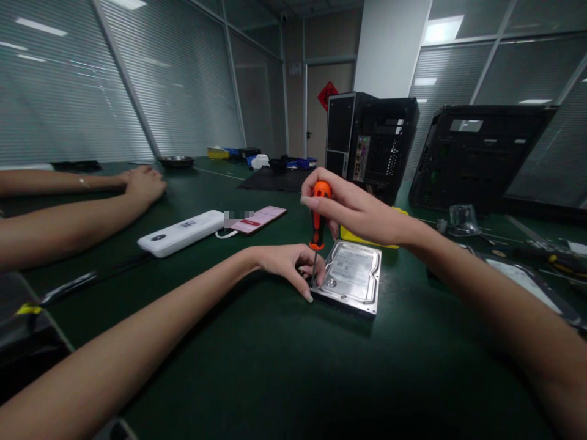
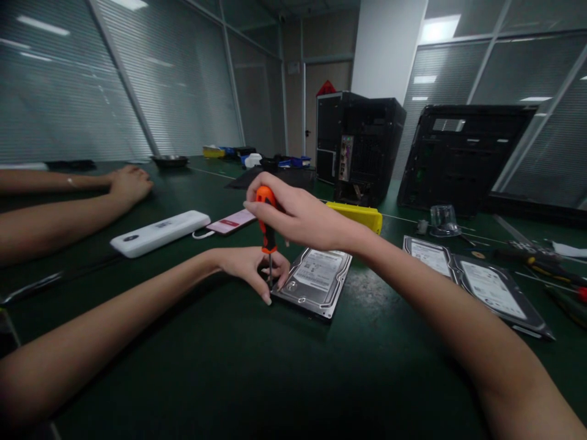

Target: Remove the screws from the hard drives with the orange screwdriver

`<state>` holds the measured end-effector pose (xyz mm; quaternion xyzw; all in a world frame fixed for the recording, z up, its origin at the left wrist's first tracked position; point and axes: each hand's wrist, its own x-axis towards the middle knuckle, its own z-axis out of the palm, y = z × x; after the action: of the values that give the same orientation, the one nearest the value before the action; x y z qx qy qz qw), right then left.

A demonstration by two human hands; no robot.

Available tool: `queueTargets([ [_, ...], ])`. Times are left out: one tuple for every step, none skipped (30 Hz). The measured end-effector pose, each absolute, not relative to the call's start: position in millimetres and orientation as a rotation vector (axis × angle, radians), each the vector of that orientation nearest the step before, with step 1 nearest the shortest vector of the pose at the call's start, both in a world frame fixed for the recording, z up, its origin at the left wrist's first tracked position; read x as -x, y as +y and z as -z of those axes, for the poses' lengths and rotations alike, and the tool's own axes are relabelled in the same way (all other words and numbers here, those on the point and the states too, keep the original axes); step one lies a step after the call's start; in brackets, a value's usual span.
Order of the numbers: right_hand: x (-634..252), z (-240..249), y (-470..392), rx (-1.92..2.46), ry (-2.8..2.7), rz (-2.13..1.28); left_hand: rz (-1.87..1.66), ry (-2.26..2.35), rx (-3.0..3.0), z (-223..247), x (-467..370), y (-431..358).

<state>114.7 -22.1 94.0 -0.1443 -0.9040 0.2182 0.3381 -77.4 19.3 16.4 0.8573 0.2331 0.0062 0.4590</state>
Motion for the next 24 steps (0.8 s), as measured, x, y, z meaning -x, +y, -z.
queueTargets([
  [-114, -94, -23, 0.368, -2.349, -0.631, -0.013, 0.583, -2.111, -17, 77, 19],
  [-114, -93, -23, 0.359, -2.341, -0.685, -0.015, 0.589, -2.110, -17, 77, 19],
  [-113, -93, -24, 0.350, -2.335, -0.731, -0.019, 0.590, -2.108, -17, 77, 18],
  [-112, -92, -23, 0.340, -2.329, -0.768, -0.026, 0.587, -2.105, -17, 78, 18],
  [-110, -91, -23, 0.329, -2.323, -0.798, -0.031, 0.583, -2.105, -16, 78, 18],
  [-109, -90, -22, 0.314, -2.312, -0.816, -0.033, 0.579, -2.105, -16, 78, 18],
  [-107, -89, -22, 0.300, -2.300, -0.819, -0.033, 0.574, -2.106, -16, 78, 18],
  [-105, -89, -21, 0.291, -2.281, -0.807, -0.032, 0.571, -2.108, -15, 79, 18],
  [-104, -89, -21, 0.284, -2.259, -0.786, -0.031, 0.570, -2.110, -15, 79, 18],
  [-103, -89, -21, 0.276, -2.243, -0.764, -0.028, 0.571, -2.112, -16, 79, 19],
  [-102, -91, -21, 0.270, -2.234, -0.749, -0.023, 0.572, -2.111, -16, 78, 19],
  [-102, -92, -22, 0.263, -2.233, -0.746, -0.021, 0.576, -2.109, -16, 78, 19],
  [-103, -94, -22, 0.255, -2.236, -0.758, -0.018, 0.579, -2.106, -16, 78, 19],
  [-104, -96, -22, 0.248, -2.238, -0.788, -0.013, 0.583, -2.104, -16, 78, 19],
  [-104, -98, -22, 0.237, -2.237, -0.844, -0.008, 0.586, -2.101, -16, 78, 19],
  [-105, -98, -22, 0.222, -2.222, -0.927, -0.005, 0.587, -2.098, -16, 78, 19],
  [-105, -98, -21, 0.200, -2.192, -1.037, -0.003, 0.589, -2.095, -16, 77, 19],
  [-104, -96, -20, 0.173, -2.146, -1.163, -0.002, 0.589, -2.093, -16, 77, 20],
  [-103, -94, -20, 0.147, -2.087, -1.290, -0.001, 0.587, -2.091, -15, 78, 20],
  [-100, -91, -19, 0.126, -2.017, -1.401, -0.003, 0.581, -2.091, -15, 78, 21],
  [-98, -88, -18, 0.115, -1.946, -1.488, -0.001, 0.575, -2.091, -14, 78, 21],
  [-95, -85, -18, 0.117, -1.881, -1.553, 0.002, 0.571, -2.093, -14, 78, 22],
  [-92, -82, -18, 0.124, -1.824, -1.596, 0.006, 0.569, -2.096, -14, 78, 22],
  [-90, -80, -18, 0.133, -1.775, -1.624, 0.009, 0.570, -2.098, -14, 78, 22],
])
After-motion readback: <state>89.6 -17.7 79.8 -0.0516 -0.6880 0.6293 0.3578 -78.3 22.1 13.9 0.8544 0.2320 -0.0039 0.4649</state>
